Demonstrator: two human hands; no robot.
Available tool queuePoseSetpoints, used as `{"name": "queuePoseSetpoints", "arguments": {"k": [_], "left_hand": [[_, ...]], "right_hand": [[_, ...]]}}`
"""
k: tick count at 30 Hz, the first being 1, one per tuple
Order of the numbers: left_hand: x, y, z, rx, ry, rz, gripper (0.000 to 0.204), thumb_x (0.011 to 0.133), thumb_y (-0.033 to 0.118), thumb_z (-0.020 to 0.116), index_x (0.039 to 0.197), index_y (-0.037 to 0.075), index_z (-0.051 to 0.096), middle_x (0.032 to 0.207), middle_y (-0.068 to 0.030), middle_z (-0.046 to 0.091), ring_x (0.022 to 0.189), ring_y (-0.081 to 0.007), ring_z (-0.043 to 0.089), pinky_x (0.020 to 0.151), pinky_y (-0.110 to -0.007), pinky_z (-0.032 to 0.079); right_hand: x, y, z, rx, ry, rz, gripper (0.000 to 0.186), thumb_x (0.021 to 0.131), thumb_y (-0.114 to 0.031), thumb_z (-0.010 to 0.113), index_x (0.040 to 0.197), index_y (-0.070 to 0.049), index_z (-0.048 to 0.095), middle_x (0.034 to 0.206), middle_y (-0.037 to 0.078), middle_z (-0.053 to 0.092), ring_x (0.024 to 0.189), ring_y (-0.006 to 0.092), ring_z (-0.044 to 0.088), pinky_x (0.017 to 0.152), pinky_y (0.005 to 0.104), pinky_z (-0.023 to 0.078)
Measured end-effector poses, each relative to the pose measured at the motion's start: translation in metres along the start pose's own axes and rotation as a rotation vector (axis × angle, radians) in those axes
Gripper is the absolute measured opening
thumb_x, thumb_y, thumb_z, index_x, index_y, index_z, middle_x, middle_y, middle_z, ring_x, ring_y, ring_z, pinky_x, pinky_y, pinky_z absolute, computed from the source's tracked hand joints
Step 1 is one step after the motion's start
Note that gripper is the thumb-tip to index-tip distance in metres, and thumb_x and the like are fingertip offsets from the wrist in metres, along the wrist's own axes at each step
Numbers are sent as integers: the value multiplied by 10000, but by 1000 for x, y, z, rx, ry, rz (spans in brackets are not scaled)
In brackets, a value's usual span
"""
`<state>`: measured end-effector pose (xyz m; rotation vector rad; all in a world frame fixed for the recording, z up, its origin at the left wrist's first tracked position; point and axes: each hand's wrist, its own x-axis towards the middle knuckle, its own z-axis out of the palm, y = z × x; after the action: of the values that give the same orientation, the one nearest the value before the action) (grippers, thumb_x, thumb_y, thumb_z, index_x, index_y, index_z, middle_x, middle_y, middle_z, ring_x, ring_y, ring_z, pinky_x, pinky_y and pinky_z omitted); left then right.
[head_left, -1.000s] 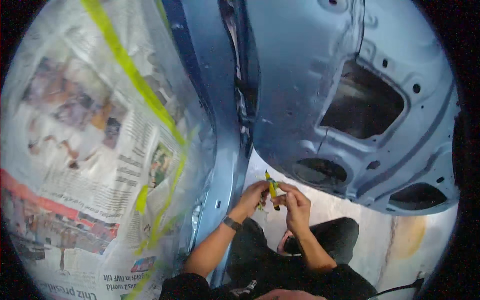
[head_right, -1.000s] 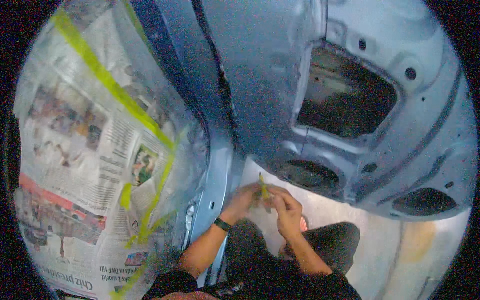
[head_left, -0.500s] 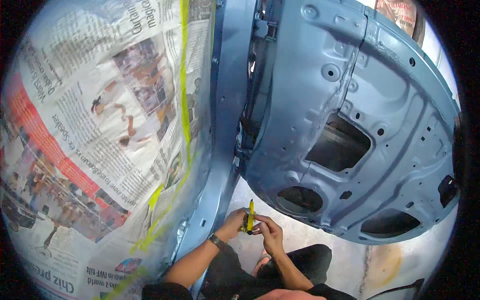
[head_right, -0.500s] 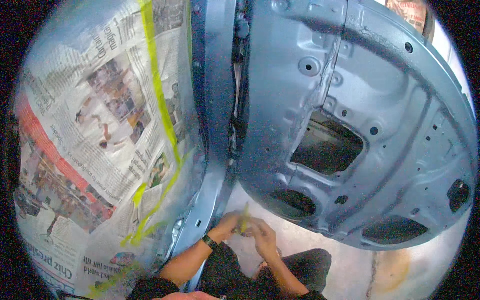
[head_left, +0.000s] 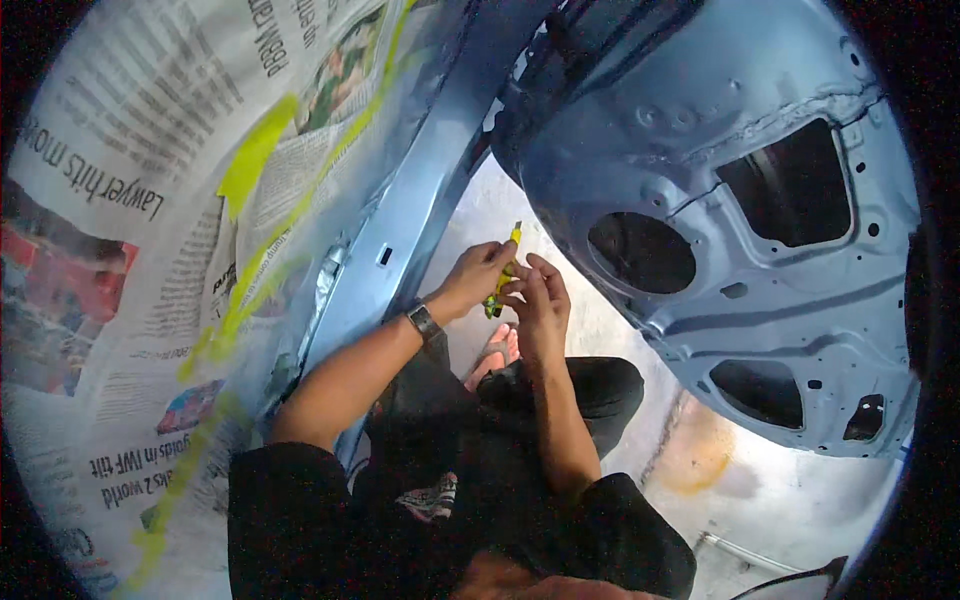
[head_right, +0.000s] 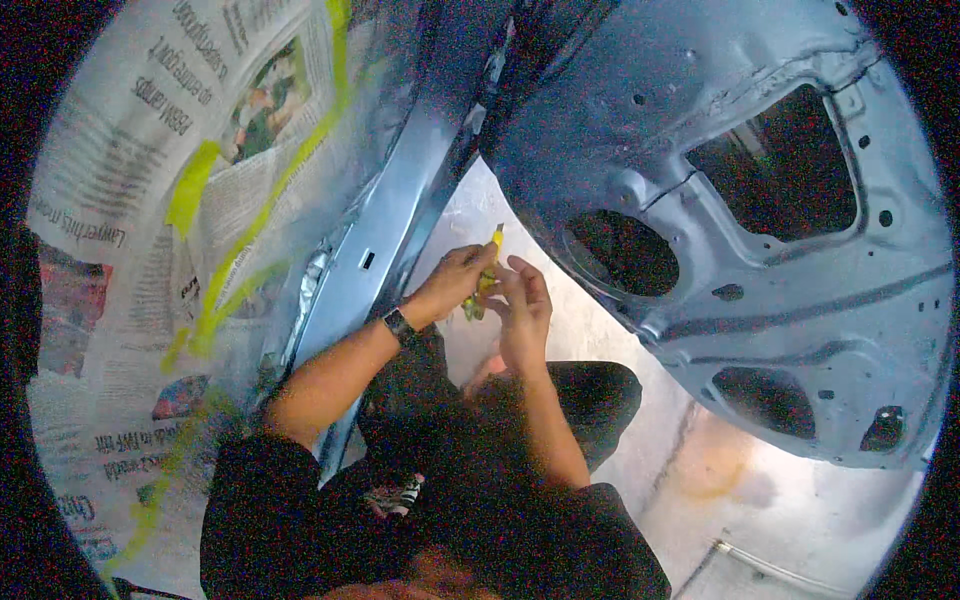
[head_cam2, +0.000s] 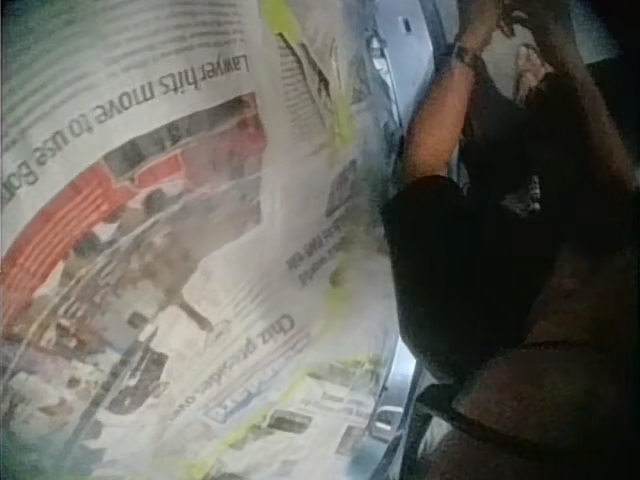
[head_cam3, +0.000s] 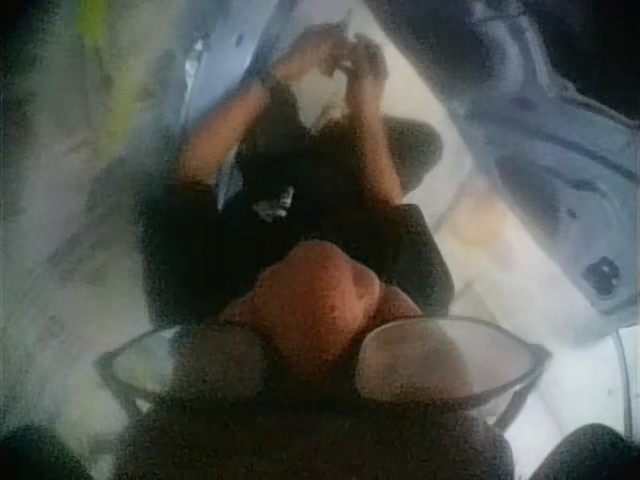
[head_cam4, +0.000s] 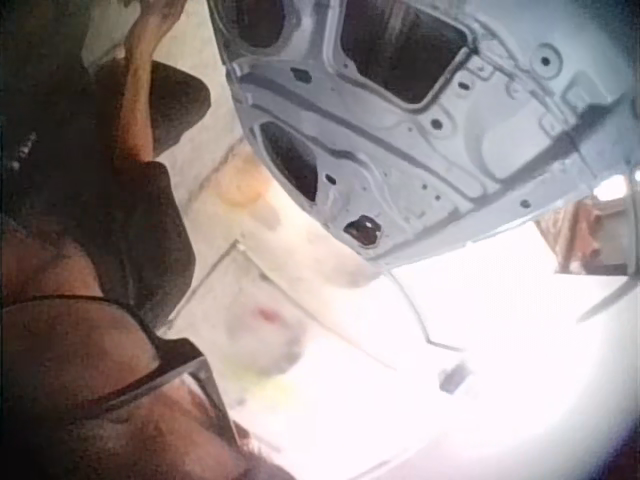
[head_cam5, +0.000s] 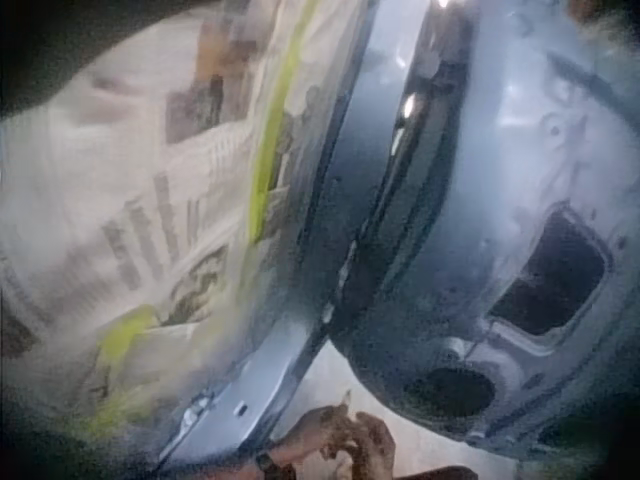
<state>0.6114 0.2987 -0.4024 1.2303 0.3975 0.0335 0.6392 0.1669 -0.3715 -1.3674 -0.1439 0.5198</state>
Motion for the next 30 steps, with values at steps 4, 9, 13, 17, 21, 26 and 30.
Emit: {"name": "queuePoseSetpoints", "arguments": {"k": [4, 9, 13, 17, 21, 26, 30], "left_hand": [[13, -34, -7, -71, 97, -10, 409, 988, 395, 450, 869, 26, 582, 794, -73, 612, 625, -126, 557, 541, -249, 456], [18, -28, -17, 63, 264, 2, 441, 988, 411, 437, 826, 29, 587, 732, -58, 607, 582, -133, 536, 537, -286, 440], [9, -4, -22, 246, 273, -1, 480, 987, 424, 420, 805, 18, 598, 698, -52, 606, 590, -140, 531, 553, -327, 426], [0, 0, -15, 514, 179, 113, 359, 962, 314, 499, 818, 2, 601, 753, -143, 636, 686, -303, 609, 632, -395, 456], [-4, 5, -12, 676, 232, 306, 237, 937, 216, 522, 903, -6, 595, 774, -201, 608, 778, -390, 611, 656, -444, 483], [-8, -4, -20, 745, 92, 44, 172, 867, 138, 519, 948, -10, 555, 901, -213, 595, 785, -385, 621, 705, -456, 519], [1, -30, -22, 986, -106, 280, 183, 854, 158, 516, 865, -10, 586, 870, -187, 615, 784, -361, 640, 683, -461, 519]], "right_hand": [[-5, -7, 12, 30, -43, 47, 373, 984, -211, 486, 1270, 16, 411, 1111, 181, 621, 922, 205, 635, 786, 341, 532], [-40, -37, 35, -555, -123, -211, 348, 965, -79, 497, 1274, 70, 432, 1191, 201, 590, 1031, 255, 625, 865, 340, 509], [-45, -42, 25, -673, -118, -240, 340, 963, -106, 517, 1249, 71, 470, 1181, 184, 597, 995, 243, 634, 860, 320, 501], [-8, -30, -3, -689, -149, 33, 432, 941, -244, 562, 1264, 32, 488, 1145, 146, 614, 943, 245, 630, 848, 340, 501], [24, -2, 4, -109, -181, 389, 574, 958, -469, 465, 1337, -39, 424, 1246, 103, 530, 1083, 270, 550, 848, 382, 503], [27, 10, 30, 124, -61, 748, 397, 966, -440, 434, 1174, -107, 493, 977, 66, 569, 819, 221, 585, 675, 355, 496], [22, 15, 16, 348, 69, 1001, 430, 956, -454, 436, 1223, -123, 502, 1075, 83, 576, 981, 242, 569, 838, 403, 471]]}}
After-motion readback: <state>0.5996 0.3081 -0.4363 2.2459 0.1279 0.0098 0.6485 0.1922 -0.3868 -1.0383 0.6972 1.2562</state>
